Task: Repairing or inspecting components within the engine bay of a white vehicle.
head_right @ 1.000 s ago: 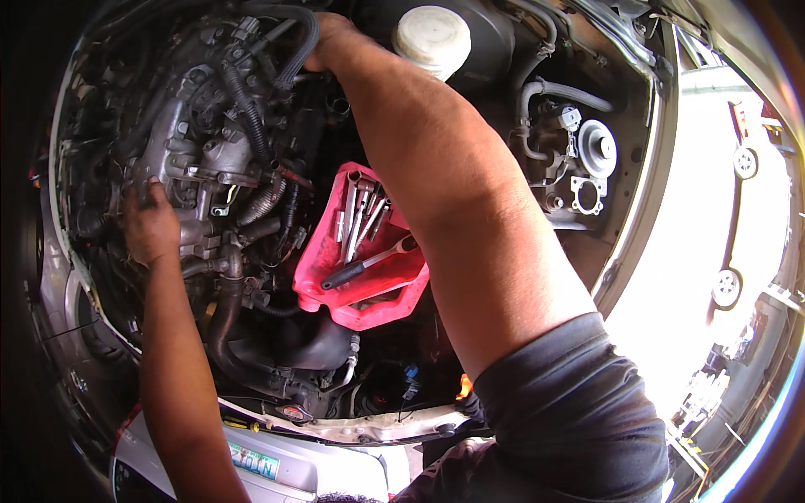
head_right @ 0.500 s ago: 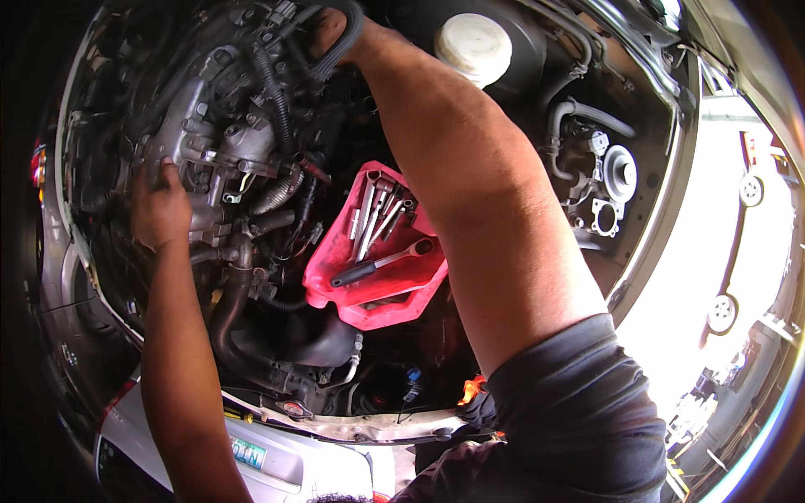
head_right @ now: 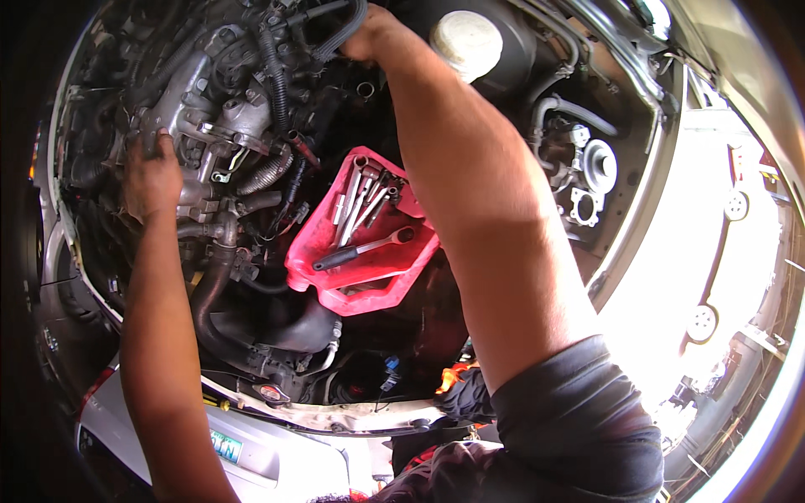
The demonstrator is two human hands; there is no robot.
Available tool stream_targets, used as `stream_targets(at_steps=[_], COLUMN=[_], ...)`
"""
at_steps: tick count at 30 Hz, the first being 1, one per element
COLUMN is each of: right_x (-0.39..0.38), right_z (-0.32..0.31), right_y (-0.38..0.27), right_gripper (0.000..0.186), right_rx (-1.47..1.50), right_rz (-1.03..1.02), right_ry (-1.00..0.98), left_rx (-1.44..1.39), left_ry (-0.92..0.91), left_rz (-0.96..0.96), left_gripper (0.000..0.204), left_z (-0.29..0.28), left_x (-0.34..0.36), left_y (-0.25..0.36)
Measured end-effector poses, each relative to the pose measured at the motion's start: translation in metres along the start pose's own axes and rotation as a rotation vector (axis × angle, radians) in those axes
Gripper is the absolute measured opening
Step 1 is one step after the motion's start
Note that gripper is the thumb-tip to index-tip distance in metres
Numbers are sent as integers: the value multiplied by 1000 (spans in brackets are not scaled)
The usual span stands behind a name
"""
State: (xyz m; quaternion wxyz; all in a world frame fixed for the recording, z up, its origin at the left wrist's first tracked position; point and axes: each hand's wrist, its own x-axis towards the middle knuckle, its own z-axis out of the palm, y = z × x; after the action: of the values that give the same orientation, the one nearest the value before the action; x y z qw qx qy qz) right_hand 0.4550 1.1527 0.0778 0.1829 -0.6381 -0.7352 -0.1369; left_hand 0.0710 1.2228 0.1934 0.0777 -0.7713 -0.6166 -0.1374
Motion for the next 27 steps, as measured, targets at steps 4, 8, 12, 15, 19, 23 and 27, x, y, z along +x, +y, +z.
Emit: stream_targets(at_steps=[4,8,12,15,19,23,27], right_x=[-19,-64,-64,-75,-104,-115,-117], right_z=[-91,-144,-245,-268,-228,-207,-183], right_y=[-70,-70,-151,-178,-198,-245,-277], right_gripper=[33,33,31,29,15,19,24], right_rx=[-130,-144,975,1028,268,383,388], right_rz=[75,-26,1018,823,-225,182,313], right_ry=[-326,50,-310,-394,-285,-547,-752], left_rx=[51,36,62,70,84,39,88], left_ry=[-77,-97,-146,-94,-179,-220,-203], left_rz=[-69,-60,-97,-83,-108,-120,-146], left_gripper=[66,66,69,71,73,74,75], left_z=[-19,-13,-7,-1,-14,-18,-9], left_x=[-4,-3,-5,4,3,-1,4], left_y=[-3,15,-2,-7,7,10,-10])
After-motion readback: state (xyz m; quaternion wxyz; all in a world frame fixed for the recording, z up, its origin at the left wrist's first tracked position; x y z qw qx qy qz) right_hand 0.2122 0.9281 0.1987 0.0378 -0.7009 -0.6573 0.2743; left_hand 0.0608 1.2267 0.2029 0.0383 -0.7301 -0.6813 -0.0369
